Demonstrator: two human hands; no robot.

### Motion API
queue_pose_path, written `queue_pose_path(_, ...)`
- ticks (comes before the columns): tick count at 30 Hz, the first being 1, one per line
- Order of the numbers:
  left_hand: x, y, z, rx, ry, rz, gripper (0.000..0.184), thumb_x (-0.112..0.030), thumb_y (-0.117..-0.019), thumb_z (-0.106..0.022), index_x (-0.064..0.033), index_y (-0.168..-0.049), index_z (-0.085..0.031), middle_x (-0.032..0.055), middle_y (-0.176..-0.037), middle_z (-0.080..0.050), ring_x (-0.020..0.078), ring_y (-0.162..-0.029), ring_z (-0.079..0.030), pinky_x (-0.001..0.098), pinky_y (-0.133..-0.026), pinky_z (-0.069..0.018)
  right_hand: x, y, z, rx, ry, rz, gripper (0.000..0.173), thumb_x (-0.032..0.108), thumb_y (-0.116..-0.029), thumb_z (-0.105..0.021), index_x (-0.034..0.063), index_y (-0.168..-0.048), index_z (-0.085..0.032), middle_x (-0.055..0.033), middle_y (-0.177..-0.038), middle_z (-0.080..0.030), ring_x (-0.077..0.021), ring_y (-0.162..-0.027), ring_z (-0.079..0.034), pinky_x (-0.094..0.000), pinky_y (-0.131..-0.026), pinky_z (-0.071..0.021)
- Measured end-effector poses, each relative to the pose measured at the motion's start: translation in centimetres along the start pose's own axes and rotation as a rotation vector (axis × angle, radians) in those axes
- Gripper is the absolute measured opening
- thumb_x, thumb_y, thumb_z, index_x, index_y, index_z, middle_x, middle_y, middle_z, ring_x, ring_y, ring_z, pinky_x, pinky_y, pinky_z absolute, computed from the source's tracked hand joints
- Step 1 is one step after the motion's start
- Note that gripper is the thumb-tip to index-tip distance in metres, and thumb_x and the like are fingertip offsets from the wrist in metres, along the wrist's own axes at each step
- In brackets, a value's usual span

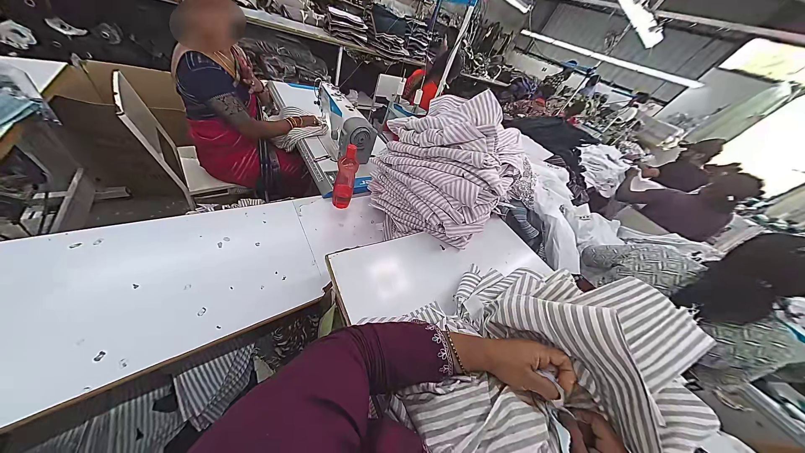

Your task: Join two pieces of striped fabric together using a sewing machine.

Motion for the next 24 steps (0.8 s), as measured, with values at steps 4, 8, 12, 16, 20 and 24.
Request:
queue_pose_path(4,-0.3,0.3,-0.6,0.114,-0.182,0.092,0.021,0.012,-0.0896,-0.057,0.0163,-0.109,-0.063,0.0243,-0.098,-0.067,0.022,-0.087,-0.063,0.0345,-0.08,-0.0499,-0.7,0.1,-0.2,0.019,-0.065,-0.031,0.03,0.011,-0.0952,-0.054,-0.0178,-0.092,-0.063,-0.0151,-0.067,-0.059,-0.0113,-0.059,-0.053,-0.0291,-0.06,-0.0455)
queue_pose_path(8,0.2,0.3,-0.5,0.137,-0.189,0.064,0.017,0.01,-0.0898,-0.058,0.0143,-0.105,-0.064,0.0206,-0.093,-0.067,0.0194,-0.083,-0.062,0.0335,-0.077,-0.0492,-1.2,0.3,-0.3,0.026,-0.118,-0.067,0.03,0.011,-0.0954,-0.054,-0.0176,-0.093,-0.062,-0.01,-0.067,-0.056,-0.0037,-0.06,-0.047,-0.0226,-0.06,-0.0417)
queue_pose_path(12,0.3,0.4,-0.5,0.14,-0.157,0.1,0.016,0.01,-0.0915,-0.057,0.0141,-0.106,-0.064,0.0193,-0.093,-0.066,0.0175,-0.082,-0.061,0.0321,-0.076,-0.0487,-1.4,0.4,-0.3,0.025,-0.132,-0.081,0.029,0.011,-0.095,-0.054,-0.0169,-0.092,-0.062,-0.0088,-0.066,-0.055,-0.002,-0.06,-0.047,-0.0204,-0.06,-0.0407)
queue_pose_path(16,0.3,0.3,-0.5,0.146,-0.172,0.112,0.017,0.009,-0.0922,-0.058,0.0135,-0.107,-0.064,0.0194,-0.093,-0.067,0.0185,-0.082,-0.061,0.0335,-0.075,-0.049,-1.7,0.4,-0.3,0.023,-0.152,-0.089,0.03,0.012,-0.0957,-0.055,-0.0169,-0.092,-0.062,-0.008,-0.066,-0.056,-0.0005,-0.06,-0.047,-0.0193,-0.06,-0.0406)
queue_pose_path(20,0.1,0.4,-0.4,0.144,-0.2,0.119,0.016,0.008,-0.0929,-0.058,0.0131,-0.106,-0.065,0.0193,-0.091,-0.066,0.0193,-0.08,-0.061,0.0341,-0.073,-0.0481,-1.6,0.5,-0.3,0.019,-0.163,-0.106,0.028,0.011,-0.096,-0.056,-0.0161,-0.093,-0.063,-0.0078,-0.068,-0.057,-0.0001,-0.062,-0.048,-0.0185,-0.062,-0.0413)
queue_pose_path(24,0.5,0.3,-0.4,0.145,-0.194,0.107,0.017,0.008,-0.0921,-0.058,0.013,-0.106,-0.065,0.0194,-0.092,-0.067,0.0195,-0.082,-0.062,0.0345,-0.074,-0.0488,-1.7,0.5,-0.4,0.014,-0.184,-0.096,0.028,0.011,-0.0956,-0.056,-0.0154,-0.091,-0.062,-0.0059,-0.068,-0.056,0.0015,-0.062,-0.047,-0.0173,-0.062,-0.0407)
Point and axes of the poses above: each hand's wrist, its own y-axis away from the middle knuckle, its own z-axis out of the back of the hand, x = y × z, the point moved 9 cm from there along -y, towards the middle knuckle
